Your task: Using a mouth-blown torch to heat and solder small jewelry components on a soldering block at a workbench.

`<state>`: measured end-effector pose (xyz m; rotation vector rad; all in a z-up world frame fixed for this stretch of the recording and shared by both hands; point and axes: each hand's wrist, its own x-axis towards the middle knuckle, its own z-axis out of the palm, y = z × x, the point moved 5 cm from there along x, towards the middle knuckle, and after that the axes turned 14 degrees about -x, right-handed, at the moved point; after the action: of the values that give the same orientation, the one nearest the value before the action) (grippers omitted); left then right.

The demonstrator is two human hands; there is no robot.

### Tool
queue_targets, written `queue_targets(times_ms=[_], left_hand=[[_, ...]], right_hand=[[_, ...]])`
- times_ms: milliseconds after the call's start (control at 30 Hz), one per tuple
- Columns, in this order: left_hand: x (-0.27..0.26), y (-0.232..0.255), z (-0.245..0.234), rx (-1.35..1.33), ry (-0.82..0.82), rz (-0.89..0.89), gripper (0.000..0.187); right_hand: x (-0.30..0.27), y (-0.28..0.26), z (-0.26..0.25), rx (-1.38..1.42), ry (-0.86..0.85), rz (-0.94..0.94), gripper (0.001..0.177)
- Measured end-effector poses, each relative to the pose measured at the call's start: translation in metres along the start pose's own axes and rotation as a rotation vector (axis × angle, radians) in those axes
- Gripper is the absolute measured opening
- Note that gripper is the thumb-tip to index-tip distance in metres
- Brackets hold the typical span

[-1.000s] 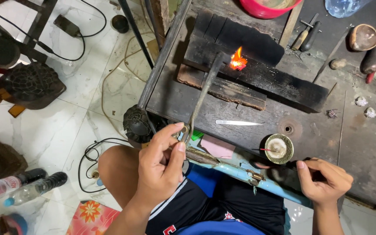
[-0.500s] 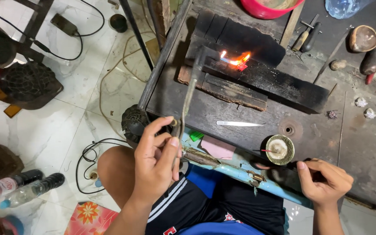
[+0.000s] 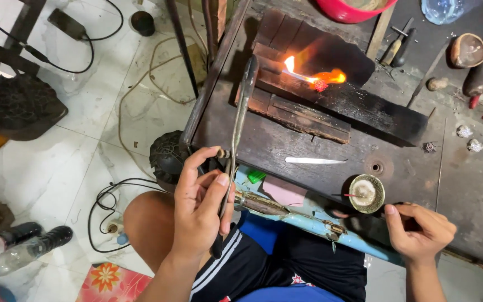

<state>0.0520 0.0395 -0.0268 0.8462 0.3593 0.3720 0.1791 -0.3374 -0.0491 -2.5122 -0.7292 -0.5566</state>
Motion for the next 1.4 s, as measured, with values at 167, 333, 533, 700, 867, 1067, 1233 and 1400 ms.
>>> queue_targets(times_ms=[167,333,533,700,867,1067,1233,1400], left_hand=[[-0.001,-0.004,-0.002,-0.055,0.005,-0.013,0.035],[-0.001,-0.002,-0.004,-0.017,-0.011,-0.025,0.036],[-0.001,-0.002,-0.003,-0.025,0.003,-0.031,0.036],[-0.001,-0.002,-0.003,-0.019,-0.019,-0.021,0.036],[-0.003,0.000,-0.002,-0.009,-0.005,-0.010,0.036],[-0.004,0.002,0.001,-0.004,-0.011,0.002,0.036],[-0.005,0.001,0.004,0.008,0.003,-0.010,0.037],[-0.011,0.003,0.013,0.067,-0.009,0.033,0.035]], right_hand=[[-0.002,0.002,0.002,-0.014,-0.006,0.005,0.026],[-0.001,0.001,0.003,-0.009,0.008,-0.010,0.028],[0.001,-0.001,0.003,-0.013,-0.002,-0.005,0.028],[0.000,0.000,0.002,-0.014,-0.010,0.000,0.028],[0.001,-0.002,0.002,-0.002,-0.010,0.000,0.028],[0.003,-0.004,0.001,0.010,-0.018,0.001,0.027],[0.004,-0.004,0.000,0.011,-0.016,0.010,0.027],[0.001,0.001,-0.001,0.032,-0.016,0.011,0.024]])
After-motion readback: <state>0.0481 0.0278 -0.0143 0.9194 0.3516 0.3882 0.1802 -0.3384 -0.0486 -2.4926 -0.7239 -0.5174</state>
